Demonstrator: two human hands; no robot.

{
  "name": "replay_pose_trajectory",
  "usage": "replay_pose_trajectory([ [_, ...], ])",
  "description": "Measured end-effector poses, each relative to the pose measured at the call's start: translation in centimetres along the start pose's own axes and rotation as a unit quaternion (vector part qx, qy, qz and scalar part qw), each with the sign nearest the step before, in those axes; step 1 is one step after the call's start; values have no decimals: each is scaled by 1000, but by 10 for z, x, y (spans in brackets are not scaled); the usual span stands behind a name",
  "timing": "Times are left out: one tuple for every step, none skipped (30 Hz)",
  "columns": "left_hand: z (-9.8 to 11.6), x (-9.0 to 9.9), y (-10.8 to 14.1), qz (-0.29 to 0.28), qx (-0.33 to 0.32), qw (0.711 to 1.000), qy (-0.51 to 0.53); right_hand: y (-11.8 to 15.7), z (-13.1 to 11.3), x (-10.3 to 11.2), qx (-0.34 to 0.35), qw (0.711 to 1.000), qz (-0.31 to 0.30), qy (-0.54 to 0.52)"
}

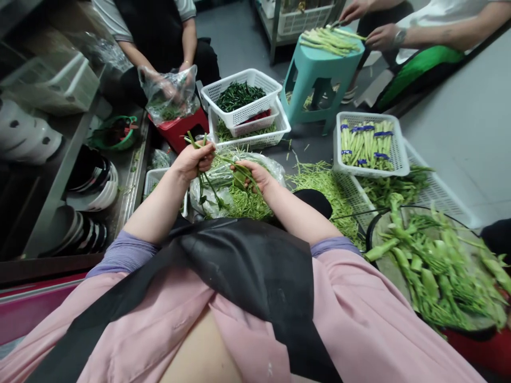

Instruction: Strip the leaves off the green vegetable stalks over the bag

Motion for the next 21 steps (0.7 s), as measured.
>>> replay_pose_trajectory([
  [1, 1, 0, -4, -2, 1000, 6, 1, 1, 0, -2, 1000, -7, -10],
  [1, 1, 0, -8, -3, 1000, 11, 3, 4, -1, -5, 1000, -16, -20],
  [1, 2, 0, -12, -2, 1000, 15, 4, 7, -2, -9, 999, -26, -31],
  [0, 3, 0, -17, 1, 1000, 17, 6, 11, -3, -12, 998, -38, -41],
  [-2, 3, 0, -20, 6, 1000, 19, 7, 16, -5, -15, 997, -53, -48],
  [-3, 3, 0, -23, 11, 999, 19, 8, 21, -7, -16, 996, -69, -50],
  [-5, 3, 0, -25, 17, 999, 20, 9, 25, -9, -17, 995, -88, -48],
  [-7, 3, 0, -27, 22, 999, 21, 9, 28, -11, -15, 993, -109, -42],
  [-8, 2, 0, -31, 25, 999, 21, 10, 31, -13, -10, 991, -128, -34],
  [-9, 2, 1, -36, 26, 999, 22, 11, 32, -15, -3, 989, -145, -29],
  [-9, 1, 1, -41, 26, 999, 22, 12, 32, -17, 4, 987, -157, -23],
  [-10, 0, 2, -45, 26, 998, 20, 12, 32, -19, 9, 987, -162, -15],
  [-10, -1, 3, -46, 26, 999, 14, 11, 31, -19, 13, 987, -157, -3],
  [-9, -2, 4, -43, 23, 999, 5, 9, 31, -19, 15, 990, -140, 13],
  [-8, -3, 6, -35, 14, 999, -6, 7, 31, -16, 18, 993, -110, 34],
  [-6, -4, 7, -21, -2, 1000, -18, 3, 32, -12, 22, 996, -68, 61],
  [-2, -5, 9, -3, -26, 999, -29, -2, 34, -7, 27, 996, -16, 89],
  [2, -5, 11, 19, -56, 998, -37, -7, 38, 1, 26, 992, 40, 115],
  [8, -5, 14, 45, -86, 994, -43, -12, 43, 10, 24, 985, 99, 141],
  [14, -4, 16, 71, -112, 990, -47, -16, 48, 20, 18, 976, 142, 167],
  [20, -2, 17, 96, -129, 986, -49, -21, 55, 29, 10, 966, 165, 198],
])
Point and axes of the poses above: each hand's wrist, its own y-axis away from the middle knuckle, its own x-axis out of the back of the hand, z = x × y, the point moved 2 cm from there along -y, towards the middle knuckle, and after that the axes turned 14 degrees about y, right-handed, at the moved point
